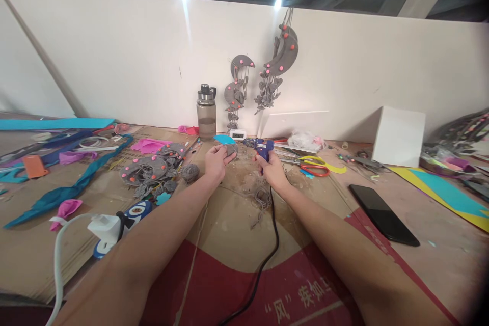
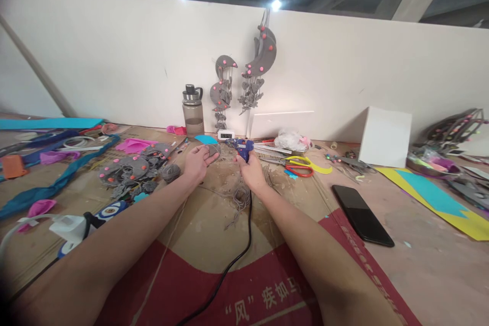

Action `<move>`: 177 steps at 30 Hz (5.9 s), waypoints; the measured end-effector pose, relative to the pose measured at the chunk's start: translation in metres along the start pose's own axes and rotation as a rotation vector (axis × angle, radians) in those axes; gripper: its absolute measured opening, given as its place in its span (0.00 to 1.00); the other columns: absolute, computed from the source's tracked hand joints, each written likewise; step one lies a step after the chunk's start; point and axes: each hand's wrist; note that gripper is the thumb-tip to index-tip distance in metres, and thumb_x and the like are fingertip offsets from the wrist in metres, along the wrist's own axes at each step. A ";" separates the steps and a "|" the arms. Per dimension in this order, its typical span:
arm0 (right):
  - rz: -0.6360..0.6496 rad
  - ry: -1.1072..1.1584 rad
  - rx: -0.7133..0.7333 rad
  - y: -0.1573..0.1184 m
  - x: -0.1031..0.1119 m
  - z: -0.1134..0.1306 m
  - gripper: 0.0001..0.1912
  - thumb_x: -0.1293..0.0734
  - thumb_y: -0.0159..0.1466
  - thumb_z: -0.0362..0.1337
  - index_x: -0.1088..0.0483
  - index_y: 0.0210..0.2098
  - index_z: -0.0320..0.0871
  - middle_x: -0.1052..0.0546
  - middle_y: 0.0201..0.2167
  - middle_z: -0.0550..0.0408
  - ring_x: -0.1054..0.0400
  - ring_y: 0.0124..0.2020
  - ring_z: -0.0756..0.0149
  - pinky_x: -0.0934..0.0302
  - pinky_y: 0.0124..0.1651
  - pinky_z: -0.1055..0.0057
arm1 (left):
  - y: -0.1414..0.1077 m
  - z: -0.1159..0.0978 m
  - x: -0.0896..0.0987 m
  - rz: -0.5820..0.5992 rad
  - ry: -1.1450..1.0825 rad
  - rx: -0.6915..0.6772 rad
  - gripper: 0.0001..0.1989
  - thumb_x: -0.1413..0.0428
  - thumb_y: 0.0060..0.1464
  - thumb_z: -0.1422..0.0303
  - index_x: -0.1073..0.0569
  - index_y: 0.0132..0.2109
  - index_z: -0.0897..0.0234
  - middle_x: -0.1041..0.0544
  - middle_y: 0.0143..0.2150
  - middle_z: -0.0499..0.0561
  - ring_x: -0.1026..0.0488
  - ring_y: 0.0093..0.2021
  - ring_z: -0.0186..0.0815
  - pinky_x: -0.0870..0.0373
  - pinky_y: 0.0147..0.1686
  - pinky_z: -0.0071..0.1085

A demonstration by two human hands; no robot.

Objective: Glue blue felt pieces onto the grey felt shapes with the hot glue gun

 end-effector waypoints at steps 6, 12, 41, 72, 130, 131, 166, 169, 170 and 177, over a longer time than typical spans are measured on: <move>-0.006 -0.323 -0.215 0.014 0.018 -0.001 0.11 0.37 0.62 0.42 0.32 0.39 0.40 0.22 0.34 0.48 0.30 0.27 0.65 0.37 0.32 0.70 | -0.007 -0.003 -0.007 0.051 0.022 -0.007 0.09 0.38 0.45 0.74 0.32 0.29 0.67 0.34 0.23 0.42 0.34 0.23 0.23 0.24 0.47 0.42; 0.058 -0.896 -0.201 0.011 0.030 0.002 0.19 0.39 0.65 0.43 0.27 0.43 0.33 0.23 0.44 0.33 0.28 0.46 0.52 0.39 0.46 0.65 | -0.022 -0.004 -0.018 0.106 0.075 -0.022 0.09 0.37 0.45 0.72 0.32 0.30 0.67 0.32 0.25 0.44 0.30 0.28 0.27 0.24 0.47 0.43; -0.035 0.070 0.105 0.004 0.000 0.016 0.12 0.37 0.60 0.46 0.34 0.29 0.44 0.38 0.22 0.61 0.46 0.24 0.71 0.48 0.28 0.73 | -0.034 -0.004 -0.027 0.199 0.170 -0.040 0.12 0.36 0.44 0.68 0.30 0.33 0.67 0.27 0.32 0.48 0.26 0.34 0.31 0.24 0.45 0.44; -0.037 0.213 0.029 0.006 0.004 0.022 0.15 0.32 0.53 0.48 0.29 0.28 0.41 0.29 0.24 0.59 0.41 0.25 0.73 0.48 0.29 0.74 | -0.033 -0.002 -0.025 0.240 0.081 0.168 0.07 0.39 0.46 0.72 0.30 0.32 0.67 0.23 0.30 0.49 0.24 0.32 0.31 0.24 0.45 0.39; -0.045 0.441 -0.170 -0.012 -0.015 0.028 0.20 0.26 0.45 0.51 0.28 0.28 0.42 0.42 0.12 0.68 0.59 0.14 0.79 0.64 0.17 0.75 | -0.024 0.005 -0.014 0.258 -0.024 0.293 0.02 0.41 0.50 0.74 0.28 0.33 0.68 0.22 0.32 0.50 0.25 0.32 0.29 0.23 0.36 0.29; -0.060 0.419 -0.163 -0.012 -0.016 0.026 0.20 0.27 0.46 0.51 0.28 0.28 0.42 0.42 0.12 0.68 0.58 0.14 0.79 0.63 0.17 0.74 | -0.024 0.006 -0.014 0.253 -0.023 0.279 0.02 0.41 0.50 0.75 0.28 0.32 0.68 0.22 0.32 0.50 0.25 0.32 0.29 0.23 0.36 0.29; -0.048 0.258 -0.055 -0.007 -0.014 0.017 0.14 0.30 0.50 0.46 0.27 0.28 0.41 0.28 0.21 0.60 0.40 0.22 0.74 0.46 0.27 0.75 | -0.014 -0.003 -0.009 0.302 0.021 0.374 0.03 0.44 0.51 0.78 0.27 0.32 0.68 0.22 0.31 0.51 0.25 0.32 0.29 0.23 0.38 0.29; -0.101 0.265 -0.081 -0.006 -0.014 0.014 0.12 0.31 0.50 0.44 0.27 0.27 0.40 0.28 0.21 0.60 0.40 0.22 0.74 0.45 0.27 0.75 | -0.021 0.003 -0.013 0.294 0.132 0.302 0.04 0.40 0.51 0.74 0.28 0.34 0.68 0.23 0.32 0.51 0.25 0.31 0.30 0.23 0.33 0.29; -0.122 0.257 -0.081 -0.005 -0.014 0.013 0.12 0.31 0.49 0.43 0.27 0.27 0.40 0.27 0.21 0.60 0.40 0.22 0.73 0.44 0.29 0.74 | -0.025 0.006 -0.015 0.279 0.196 0.267 0.06 0.39 0.50 0.72 0.29 0.35 0.68 0.24 0.32 0.51 0.26 0.31 0.31 0.23 0.31 0.30; -0.198 0.110 -0.025 -0.006 -0.011 0.016 0.14 0.34 0.51 0.44 0.27 0.29 0.39 0.23 0.26 0.55 0.34 0.26 0.70 0.41 0.33 0.73 | -0.040 0.017 -0.020 0.280 0.508 -0.064 0.22 0.32 0.40 0.71 0.33 0.42 0.64 0.25 0.41 0.53 0.27 0.41 0.36 0.25 0.37 0.34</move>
Point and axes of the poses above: each hand's wrist, its own y-axis towards the middle knuckle, its own x-axis out of the back of the hand, z = x × y
